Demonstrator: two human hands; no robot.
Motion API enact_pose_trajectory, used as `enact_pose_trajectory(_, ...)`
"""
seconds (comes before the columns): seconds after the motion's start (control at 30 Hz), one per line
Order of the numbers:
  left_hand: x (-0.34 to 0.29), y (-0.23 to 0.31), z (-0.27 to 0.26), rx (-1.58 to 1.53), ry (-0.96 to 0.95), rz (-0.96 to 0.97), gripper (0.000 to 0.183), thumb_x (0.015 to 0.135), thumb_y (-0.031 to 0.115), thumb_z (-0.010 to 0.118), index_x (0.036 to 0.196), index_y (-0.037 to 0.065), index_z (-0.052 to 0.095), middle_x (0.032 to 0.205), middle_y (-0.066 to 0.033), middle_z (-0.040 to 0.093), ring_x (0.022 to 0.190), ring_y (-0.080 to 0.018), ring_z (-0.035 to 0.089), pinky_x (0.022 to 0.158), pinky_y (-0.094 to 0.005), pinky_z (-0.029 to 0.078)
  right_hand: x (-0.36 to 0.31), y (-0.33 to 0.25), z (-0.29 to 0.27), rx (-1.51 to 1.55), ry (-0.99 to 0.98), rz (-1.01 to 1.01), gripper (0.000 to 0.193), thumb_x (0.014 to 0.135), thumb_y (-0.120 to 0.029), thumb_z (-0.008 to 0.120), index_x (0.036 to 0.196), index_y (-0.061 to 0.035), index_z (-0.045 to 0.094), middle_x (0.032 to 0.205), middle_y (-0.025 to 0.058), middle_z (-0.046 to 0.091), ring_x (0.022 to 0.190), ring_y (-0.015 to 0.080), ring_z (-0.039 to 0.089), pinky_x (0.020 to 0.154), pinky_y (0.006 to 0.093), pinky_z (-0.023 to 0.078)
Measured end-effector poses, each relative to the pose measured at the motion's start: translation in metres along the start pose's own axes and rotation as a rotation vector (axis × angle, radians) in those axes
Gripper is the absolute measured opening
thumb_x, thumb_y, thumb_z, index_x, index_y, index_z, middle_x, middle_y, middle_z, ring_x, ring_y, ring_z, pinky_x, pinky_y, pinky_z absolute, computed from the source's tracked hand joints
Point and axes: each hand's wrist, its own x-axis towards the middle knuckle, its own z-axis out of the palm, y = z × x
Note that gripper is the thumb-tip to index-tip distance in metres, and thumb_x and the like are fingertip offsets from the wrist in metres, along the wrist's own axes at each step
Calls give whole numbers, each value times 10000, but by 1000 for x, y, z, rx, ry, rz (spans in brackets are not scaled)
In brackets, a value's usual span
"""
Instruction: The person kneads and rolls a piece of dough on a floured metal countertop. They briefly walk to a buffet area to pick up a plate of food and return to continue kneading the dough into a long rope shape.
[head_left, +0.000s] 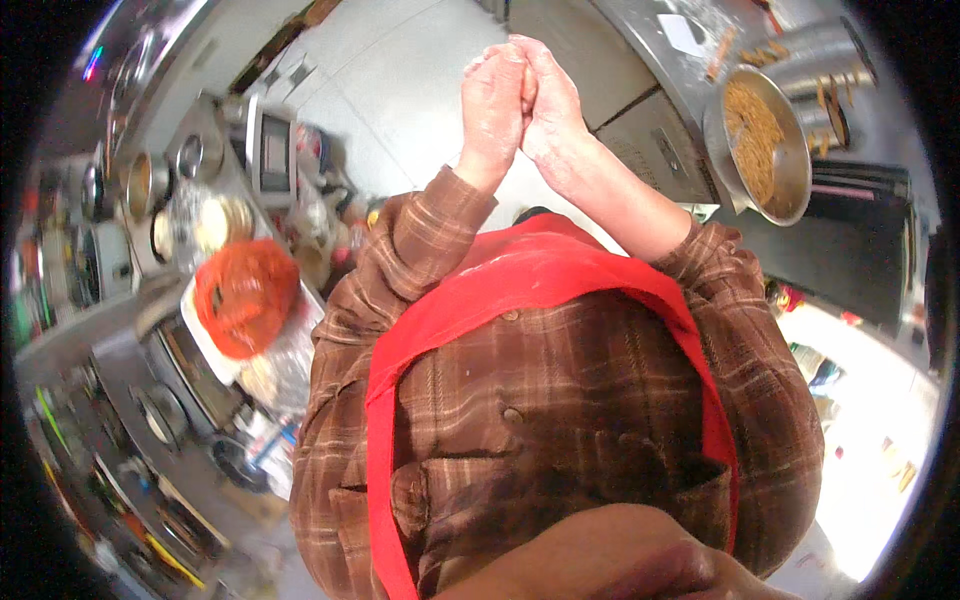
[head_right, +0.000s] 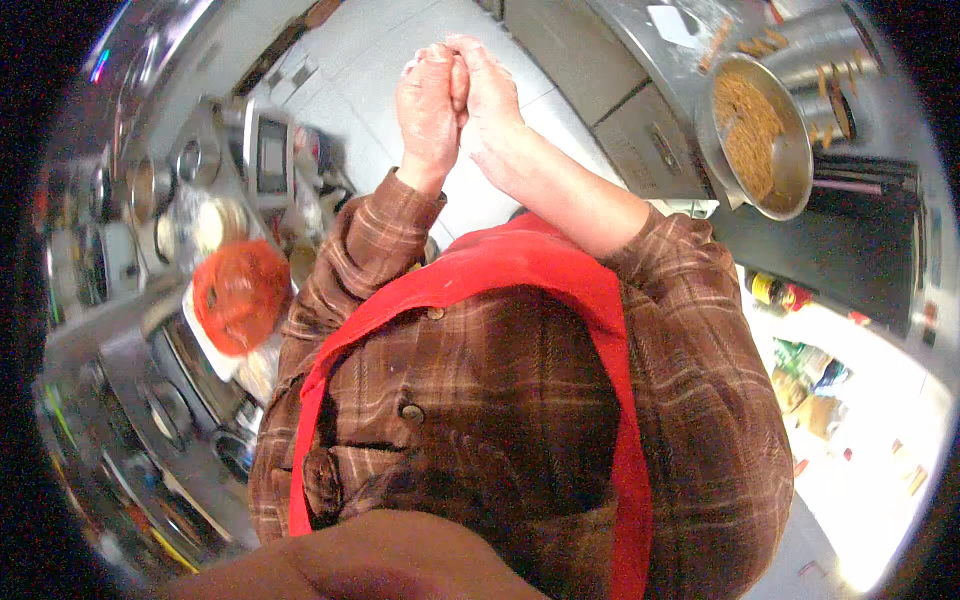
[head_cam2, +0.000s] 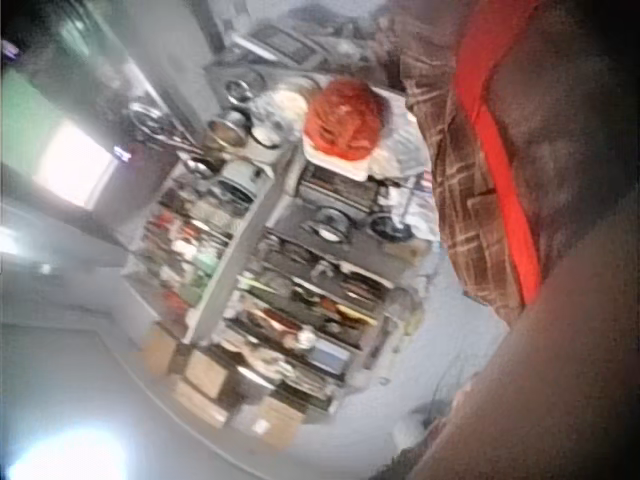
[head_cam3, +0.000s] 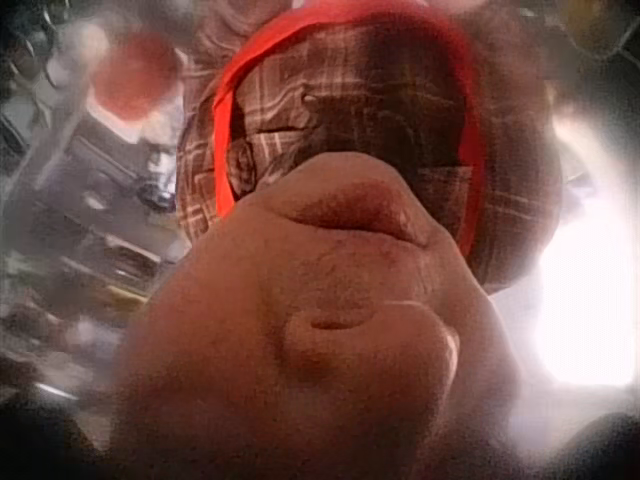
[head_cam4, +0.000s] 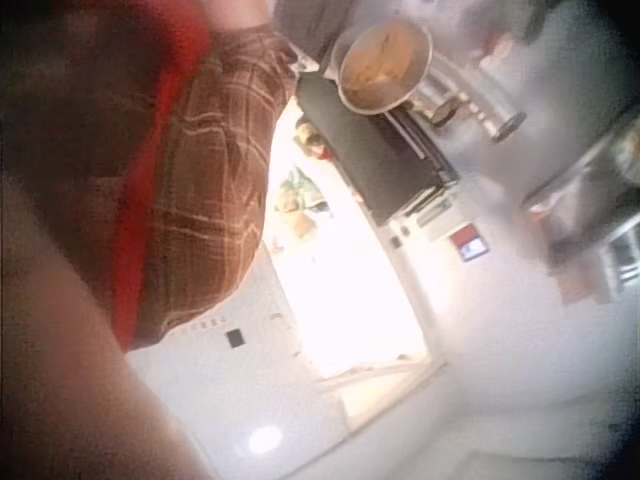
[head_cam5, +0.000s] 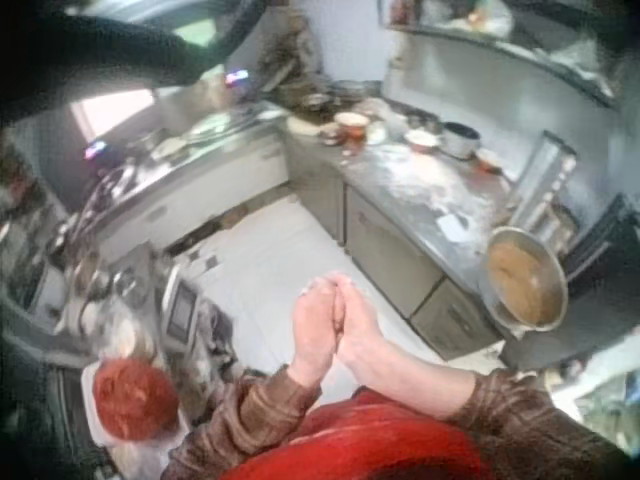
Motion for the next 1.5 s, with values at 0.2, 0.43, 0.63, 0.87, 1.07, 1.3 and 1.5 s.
enact_pose_trajectory(0.2, 89, -59, 49, 271, -143, 77, 266, 923, 247, 453, 813, 19, 538, 728, -46, 552, 657, -134, 512, 595, -269, 416, 62, -80, -17, 124, 6, -142, 287, 852, -252, 449, 871, -35, 637, 812, 97, 637, 768, 191, 595, 734, 273, 483)
enact_pose_trajectory(0.43, 259, -128, 115, 221, -442, 55, 514, 911, 363, 413, 1297, 23, 389, 1301, -149, 432, 1173, -227, 397, 1006, -357, 278, 212, -189, -59, -247, -11, -748, 390, 898, -311, 503, 1199, -63, 498, 1230, 39, 485, 1109, 151, 457, 956, 286, 343)
enact_pose_trajectory(0.63, 506, -193, 106, -308, -353, -228, 641, 926, 487, 322, 1367, 24, 272, 1434, -108, 261, 1315, -222, 250, 1058, -327, 208, 313, -323, -77, -1348, 165, -1061, 332, 903, -272, 487, 1155, -65, 546, 1158, 85, 558, 1065, 167, 511, 926, 301, 378)
enact_pose_trajectory(0.87, 502, -217, 231, -524, -384, -589, 621, 906, 552, 288, 1210, 35, 451, 1187, -129, 515, 1119, -266, 470, 955, -357, 368, 405, -394, -72, -1693, 482, -1295, 303, 880, -241, 486, 1117, -61, 546, 1137, 115, 546, 1099, 225, 477, 896, 354, 371)
enact_pose_trajectory(1.07, 561, -246, 252, -737, -810, -728, 755, 879, 613, 235, 1248, -25, 396, 1261, -171, 459, 1192, -268, 417, 990, -375, 342, 486, -413, -196, -1907, 619, -1534, 376, 841, -219, 525, 1185, -66, 514, 1206, 135, 511, 1158, 256, 436, 942, 385, 350)
enact_pose_trajectory(1.3, 771, -341, 227, -439, -484, -559, 732, 906, 566, 211, 1321, -30, 298, 1350, -196, 362, 1232, -291, 369, 996, -382, 312, 505, -379, -118, -1228, 313, -1039, 266, 804, -174, 556, 1008, -7, 591, 1033, 150, 590, 966, 271, 549, 848, 351, 430)
enact_pose_trajectory(1.5, 851, -405, 252, -350, -374, -578, 695, 923, 530, 195, 1330, -27, 284, 1358, -200, 348, 1229, -307, 371, 987, -367, 317, 494, -381, 6, -1352, 18, -909, 218, 829, -264, 567, 938, -84, 625, 825, 81, 618, 751, 243, 592, 705, 318, 465)
